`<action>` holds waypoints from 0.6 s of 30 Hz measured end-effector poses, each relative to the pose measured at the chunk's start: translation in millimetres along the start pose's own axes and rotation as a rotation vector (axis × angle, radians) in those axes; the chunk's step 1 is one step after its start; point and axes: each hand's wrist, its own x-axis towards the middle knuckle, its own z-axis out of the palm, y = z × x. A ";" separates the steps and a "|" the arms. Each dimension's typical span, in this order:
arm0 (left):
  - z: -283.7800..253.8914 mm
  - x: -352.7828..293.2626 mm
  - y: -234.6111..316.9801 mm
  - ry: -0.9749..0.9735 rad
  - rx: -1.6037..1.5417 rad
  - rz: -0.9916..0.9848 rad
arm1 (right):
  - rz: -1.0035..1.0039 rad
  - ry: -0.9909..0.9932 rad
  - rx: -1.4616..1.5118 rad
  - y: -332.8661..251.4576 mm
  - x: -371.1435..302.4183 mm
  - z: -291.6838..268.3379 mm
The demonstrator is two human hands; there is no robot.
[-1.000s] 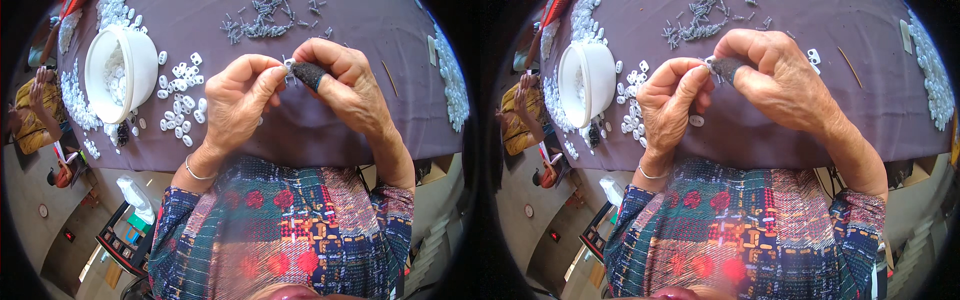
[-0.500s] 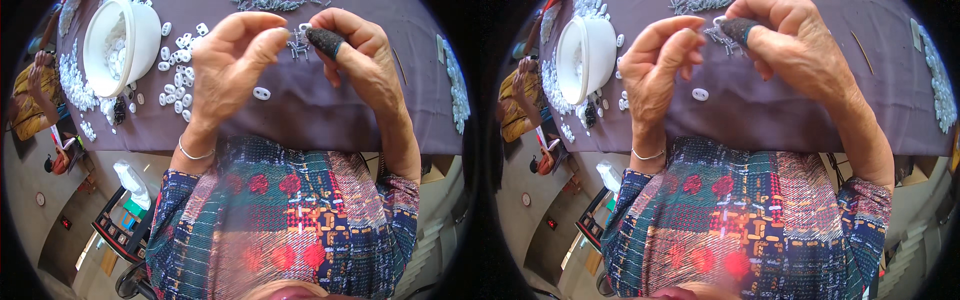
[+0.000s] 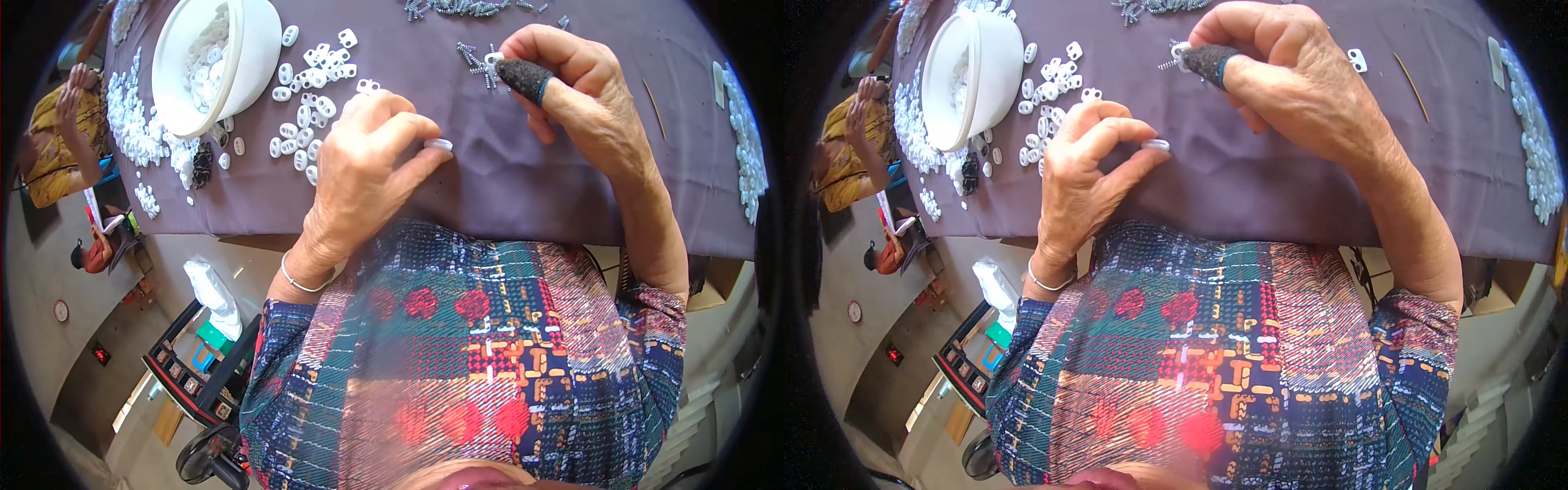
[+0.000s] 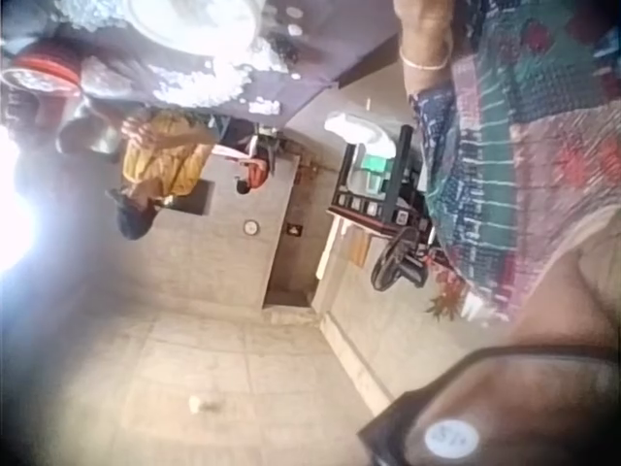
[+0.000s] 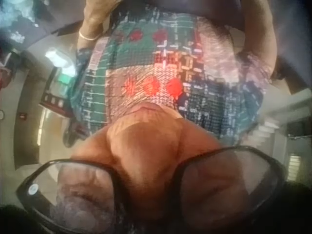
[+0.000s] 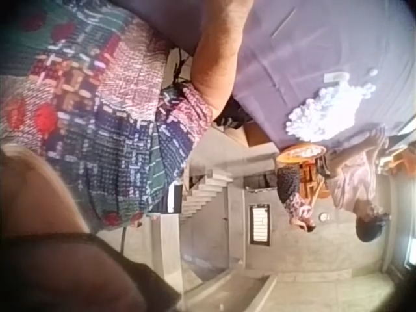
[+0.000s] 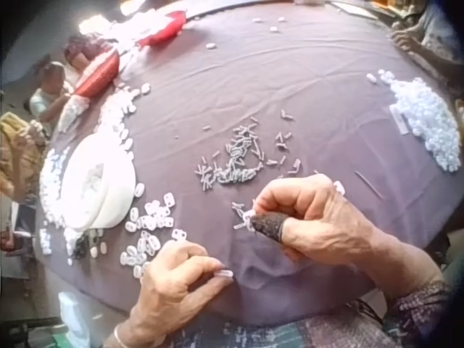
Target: The person assembles small white plastic components with grey connectors by hand at a workshop table.
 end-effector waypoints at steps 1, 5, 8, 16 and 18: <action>0.6 0.3 -0.2 -0.003 0.053 0.037 | -0.002 0.003 -0.004 1.2 -0.1 -0.3; 6.4 -6.3 3.6 0.079 -0.030 0.066 | -0.007 -0.033 -0.008 -1.7 -0.5 1.6; 5.4 -3.0 11.2 0.188 -0.515 -0.319 | -0.010 -0.045 -0.024 -4.1 -2.5 2.4; -2.0 9.8 0.5 0.008 -1.485 -0.714 | 0.015 -0.021 0.024 -4.7 -2.6 3.9; -1.1 11.7 0.2 0.017 -1.536 -0.736 | 0.010 -0.019 0.031 -5.2 -3.2 3.5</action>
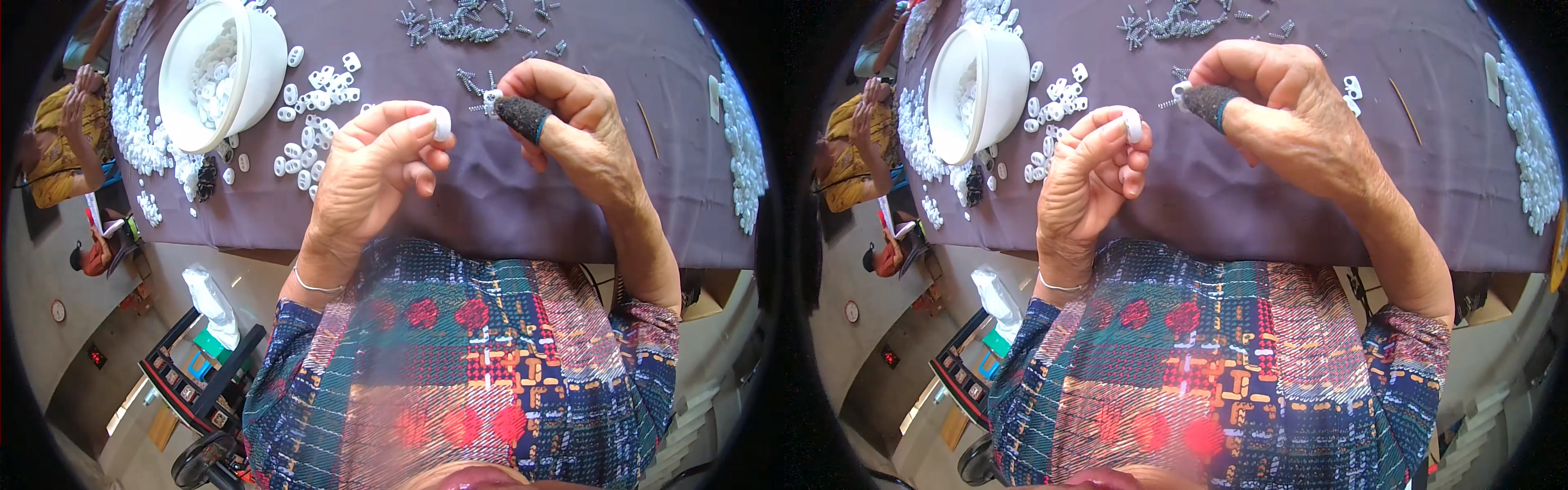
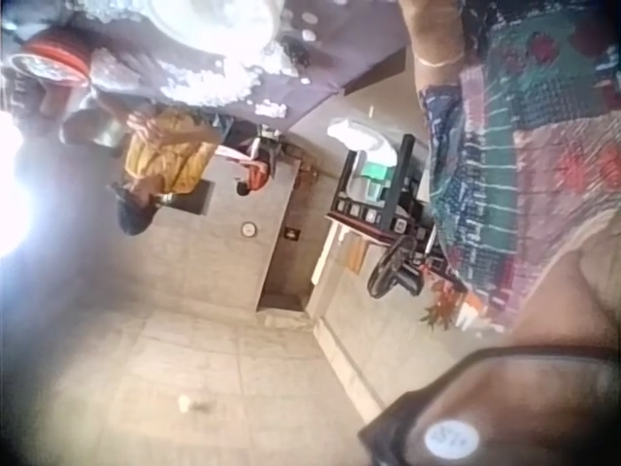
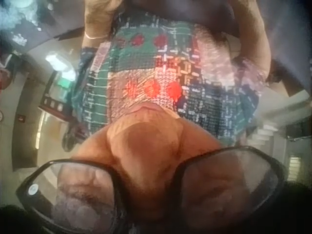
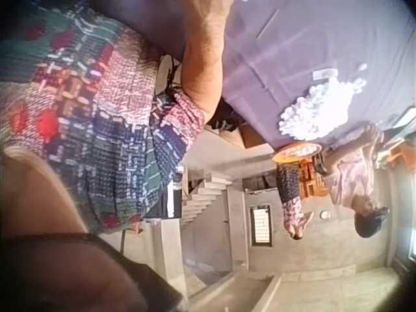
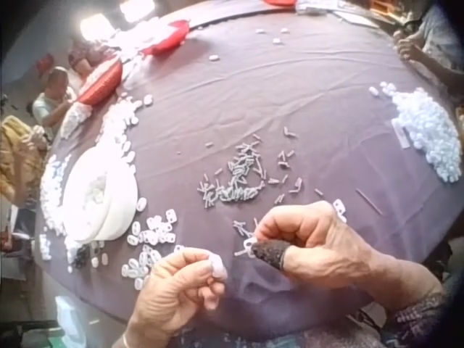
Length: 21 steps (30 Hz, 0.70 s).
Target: The person assembles small white plastic components with grey connectors by hand at a workshop table.
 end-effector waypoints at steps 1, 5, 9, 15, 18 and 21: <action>0.4 1.0 -0.1 0.004 -0.053 -0.016 | -0.006 0.001 0.005 0.0 -0.4 -0.1; 6.7 2.5 1.3 0.016 -0.037 -0.021 | -0.011 -0.010 0.034 0.1 -0.2 -1.4; 17.4 -2.0 0.5 0.091 0.402 0.224 | 0.011 0.015 0.006 -0.6 0.6 -3.6; 4.9 10.4 -12.1 0.067 1.340 0.846 | 0.014 0.010 0.007 -1.6 1.2 -3.8; 7.7 14.0 -20.8 0.027 1.418 0.967 | -0.001 0.012 0.023 -0.2 0.2 -3.6; 9.7 13.8 -21.4 0.095 1.288 0.853 | 0.005 0.014 0.041 0.4 0.4 -2.9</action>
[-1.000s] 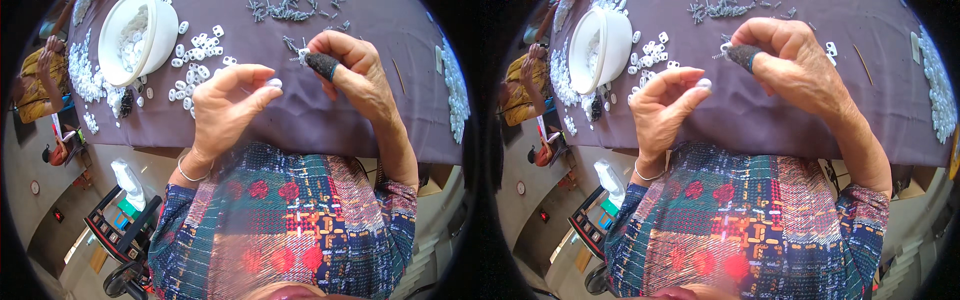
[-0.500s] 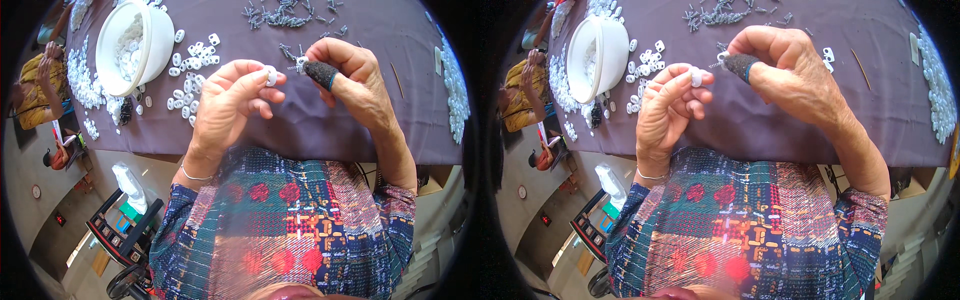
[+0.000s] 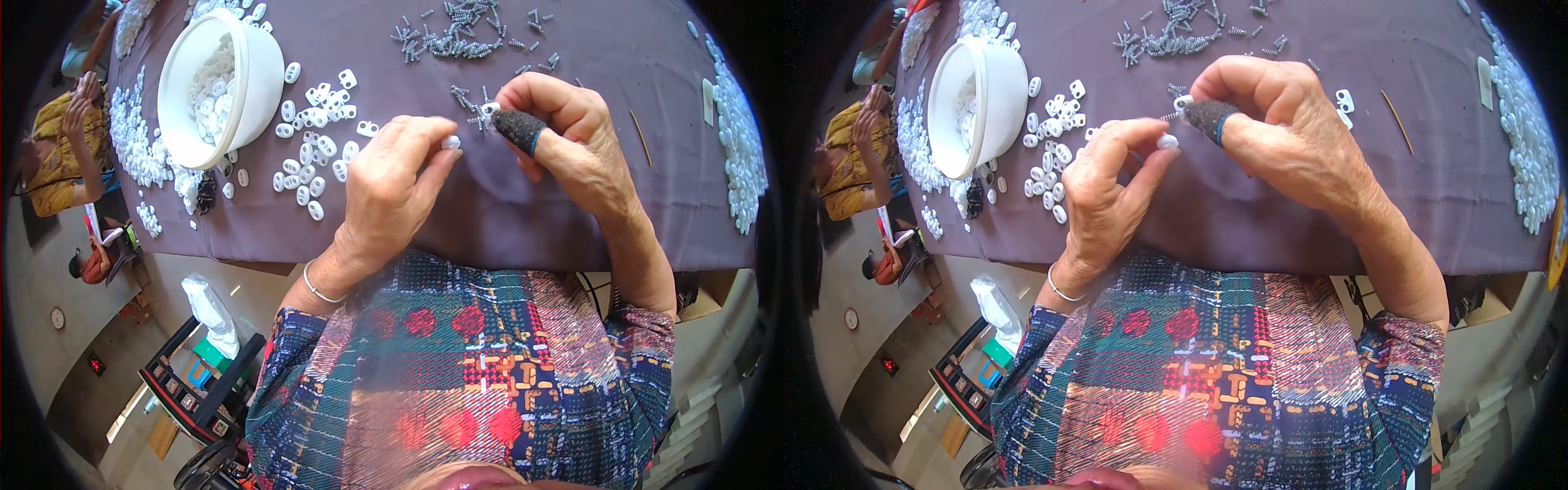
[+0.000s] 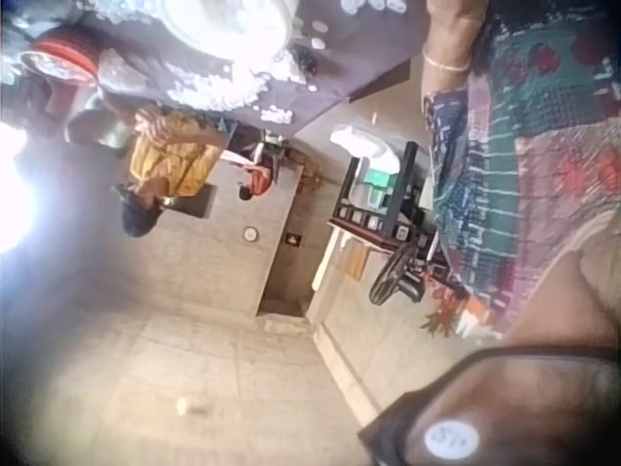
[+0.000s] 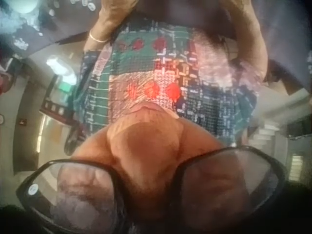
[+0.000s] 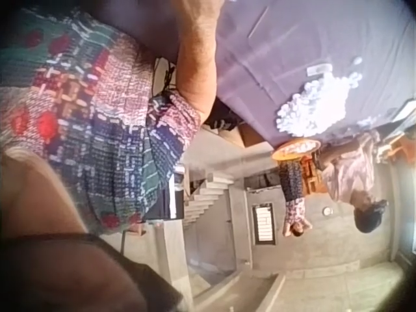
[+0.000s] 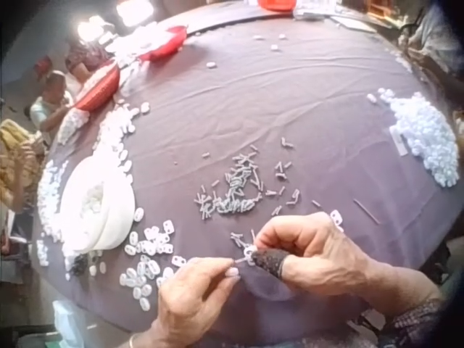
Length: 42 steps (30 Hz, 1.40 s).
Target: The person assembles small white plastic components with grey connectors by hand at a workshop table.
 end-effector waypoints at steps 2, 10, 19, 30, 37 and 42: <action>0.0 0.7 -4.1 0.002 0.014 0.055 | 0.020 0.005 0.000 -0.6 0.2 0.4; -23.6 11.8 9.7 -0.030 -0.958 -0.692 | 0.019 0.011 0.001 -0.6 -1.5 0.7; -16.6 9.8 4.4 -0.040 -1.068 -0.765 | -0.067 0.039 -0.066 5.3 -1.5 2.8; -15.3 9.7 6.5 -0.050 -1.114 -0.821 | -0.024 0.058 -0.114 2.5 -1.4 5.4; -12.5 8.7 6.1 -0.038 -1.156 -0.844 | -0.039 0.041 -0.161 3.3 -1.4 4.5; -11.5 8.4 7.0 -0.027 -1.187 -0.842 | -0.048 0.041 -0.158 2.9 -1.4 4.1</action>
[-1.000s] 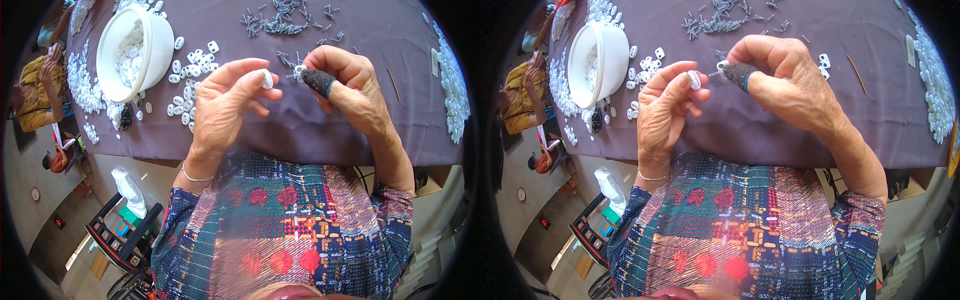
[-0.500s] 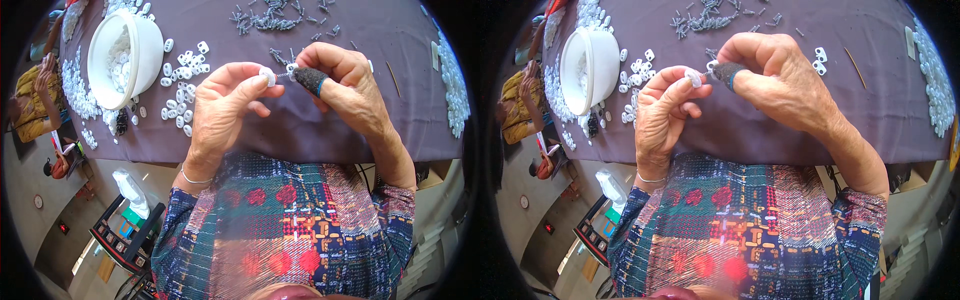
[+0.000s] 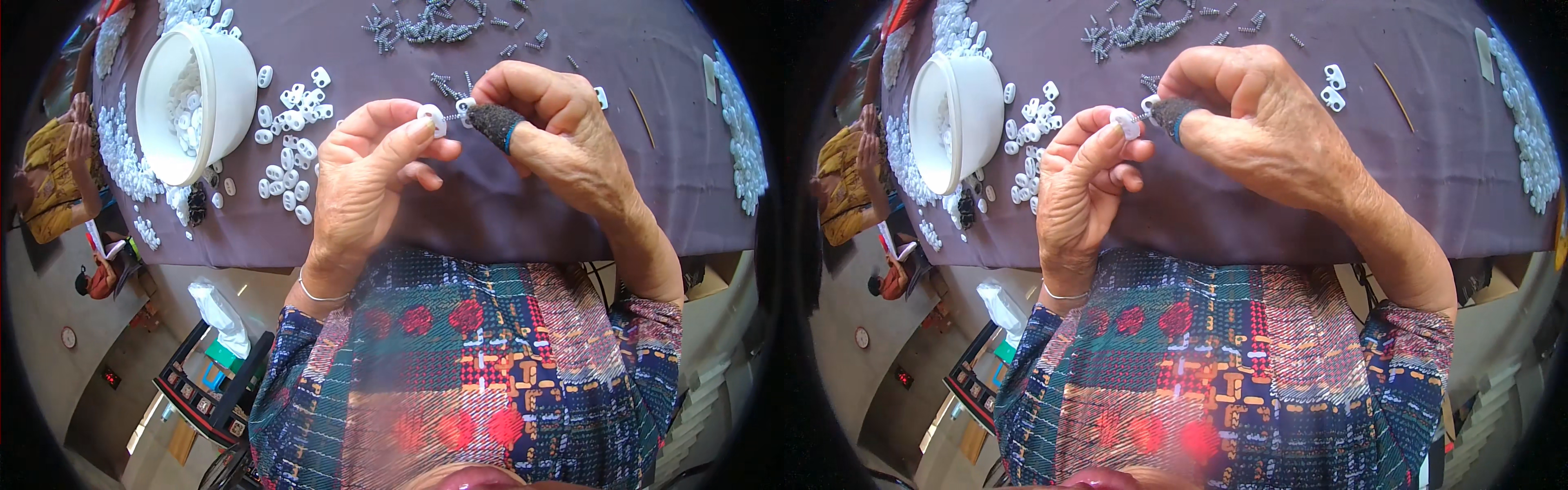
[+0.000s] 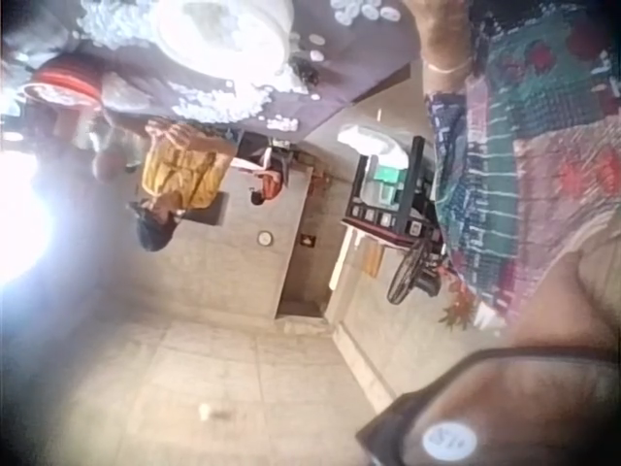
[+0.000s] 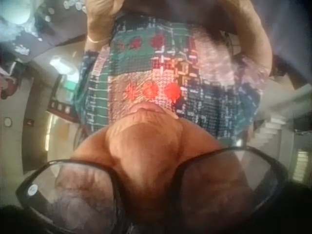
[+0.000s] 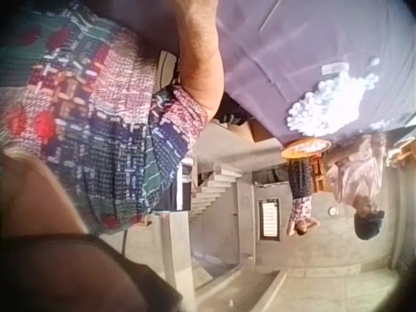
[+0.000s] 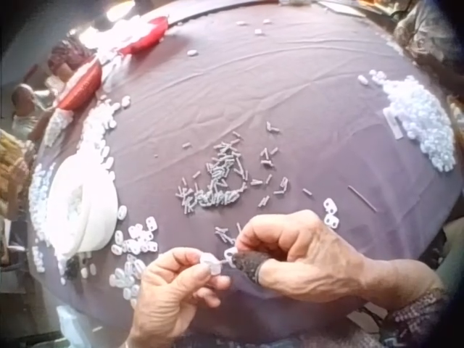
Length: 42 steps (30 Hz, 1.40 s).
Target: The person assembles small white plastic components with grey connectors by hand at a workshop table.
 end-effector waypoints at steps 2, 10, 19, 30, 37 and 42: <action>0.2 0.3 -0.1 -0.002 -0.010 -0.004 | 0.000 -0.008 0.004 -0.3 0.4 -0.3; -0.5 2.0 -2.6 -0.003 -0.021 0.006 | -0.023 0.007 -0.044 1.3 1.0 0.2; 0.5 0.9 -2.5 -0.006 0.025 0.005 | -0.024 0.005 -0.039 1.8 0.6 1.7; 3.3 1.2 -4.4 0.019 0.133 0.085 | -0.066 0.001 -0.069 -1.0 1.5 -1.3; 4.1 1.0 -5.4 -0.001 0.162 0.096 | -0.124 -0.024 -0.116 3.2 -0.1 0.8; 4.6 0.7 -6.6 0.007 0.158 0.104 | -0.111 -0.029 -0.097 2.8 0.6 1.0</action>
